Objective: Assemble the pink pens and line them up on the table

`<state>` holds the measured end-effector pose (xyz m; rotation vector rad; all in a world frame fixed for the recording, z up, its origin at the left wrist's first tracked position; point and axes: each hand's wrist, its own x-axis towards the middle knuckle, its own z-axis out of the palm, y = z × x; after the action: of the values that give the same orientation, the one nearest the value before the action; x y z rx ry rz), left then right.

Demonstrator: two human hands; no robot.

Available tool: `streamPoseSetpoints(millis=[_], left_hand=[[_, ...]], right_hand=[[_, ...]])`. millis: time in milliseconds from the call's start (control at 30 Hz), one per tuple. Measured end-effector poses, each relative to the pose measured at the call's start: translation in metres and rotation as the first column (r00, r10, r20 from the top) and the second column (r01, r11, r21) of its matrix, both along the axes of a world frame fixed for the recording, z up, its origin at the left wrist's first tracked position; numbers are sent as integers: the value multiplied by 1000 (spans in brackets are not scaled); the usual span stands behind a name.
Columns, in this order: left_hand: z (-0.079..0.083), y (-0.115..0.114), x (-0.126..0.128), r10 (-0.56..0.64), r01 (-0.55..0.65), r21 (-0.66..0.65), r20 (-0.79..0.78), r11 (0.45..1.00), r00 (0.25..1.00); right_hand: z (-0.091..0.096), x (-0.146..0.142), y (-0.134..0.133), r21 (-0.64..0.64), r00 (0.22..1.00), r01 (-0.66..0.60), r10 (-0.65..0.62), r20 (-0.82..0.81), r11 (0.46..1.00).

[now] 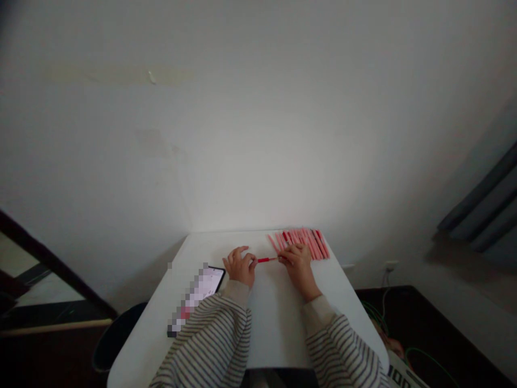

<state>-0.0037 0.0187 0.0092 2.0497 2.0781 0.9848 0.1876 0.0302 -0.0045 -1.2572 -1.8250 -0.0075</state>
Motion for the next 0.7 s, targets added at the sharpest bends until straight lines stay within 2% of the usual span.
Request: streamPoseSetpoints(millis=[133,367,500,700], left_hand=[[-2,1,2,15,-15,30,11,999,1000],[-2,2,2,11,-13,40,46,999,999],[-4,3,1,26,-29,52,66,998,997],[-4,4,1,36,-39,23,94,999,995]], right_hand=[[-3,0,1,-22,999,13,-13,35,1000],[0,-4,-4,-47,994,106,-106,5,993],[3,-5,-7,-78,996,76,-73,41,994],[0,-2,-3,-47,995,65,-62,78,997]])
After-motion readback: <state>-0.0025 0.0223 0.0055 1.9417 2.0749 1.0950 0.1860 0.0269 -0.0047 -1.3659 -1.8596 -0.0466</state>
